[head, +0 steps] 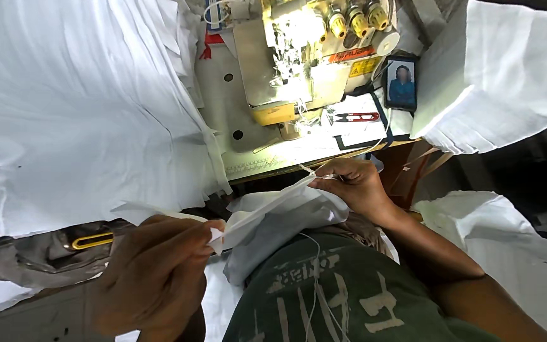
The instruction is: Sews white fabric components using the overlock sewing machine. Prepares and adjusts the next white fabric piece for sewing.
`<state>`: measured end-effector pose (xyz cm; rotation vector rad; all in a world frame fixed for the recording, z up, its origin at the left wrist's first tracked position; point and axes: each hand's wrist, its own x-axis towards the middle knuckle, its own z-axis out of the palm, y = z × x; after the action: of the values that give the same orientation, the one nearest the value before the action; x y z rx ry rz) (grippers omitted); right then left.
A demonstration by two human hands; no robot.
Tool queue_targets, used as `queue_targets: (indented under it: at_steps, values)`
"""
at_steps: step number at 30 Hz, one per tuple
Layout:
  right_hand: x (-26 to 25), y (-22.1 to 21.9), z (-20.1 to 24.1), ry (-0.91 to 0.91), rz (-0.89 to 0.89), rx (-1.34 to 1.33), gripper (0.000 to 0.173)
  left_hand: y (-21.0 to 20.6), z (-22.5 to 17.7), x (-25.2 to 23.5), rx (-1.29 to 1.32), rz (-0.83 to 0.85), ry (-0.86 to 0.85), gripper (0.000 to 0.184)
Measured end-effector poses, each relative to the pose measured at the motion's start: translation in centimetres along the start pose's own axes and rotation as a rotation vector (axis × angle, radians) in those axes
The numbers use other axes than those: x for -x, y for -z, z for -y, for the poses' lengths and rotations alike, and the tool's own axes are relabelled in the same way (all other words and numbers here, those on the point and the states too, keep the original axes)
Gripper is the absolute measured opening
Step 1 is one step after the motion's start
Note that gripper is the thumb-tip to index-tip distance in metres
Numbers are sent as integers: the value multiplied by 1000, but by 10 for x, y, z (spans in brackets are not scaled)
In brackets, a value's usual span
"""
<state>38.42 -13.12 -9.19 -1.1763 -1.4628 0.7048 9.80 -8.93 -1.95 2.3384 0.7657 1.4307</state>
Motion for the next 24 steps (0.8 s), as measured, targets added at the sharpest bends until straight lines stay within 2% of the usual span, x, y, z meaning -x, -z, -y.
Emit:
queue_targets:
  at_steps: [2,4,6,9,11,18,24]
  values:
    - [0,5,4,92,-35,216,14,0,2,1,31,-9,15,11]
    - [-3,10,7,186,-49,321,18,1,3,0,55,-18,21,11]
    - [-7,13,6,195,-23,244,18,2,2,-3,64,-40,28,10]
    - [-13,11,2,63,77,-120,13,4,0,-3,61,-45,38,10]
    - [-15,7,-3,-26,114,-258,16,5,0,-2,63,-11,30,10]
    - [-21,10,4,-190,228,-208,17,6,8,4,82,36,31,13]
    - [-17,4,1,-184,144,-235,14,-4,12,5,72,-53,82,12]
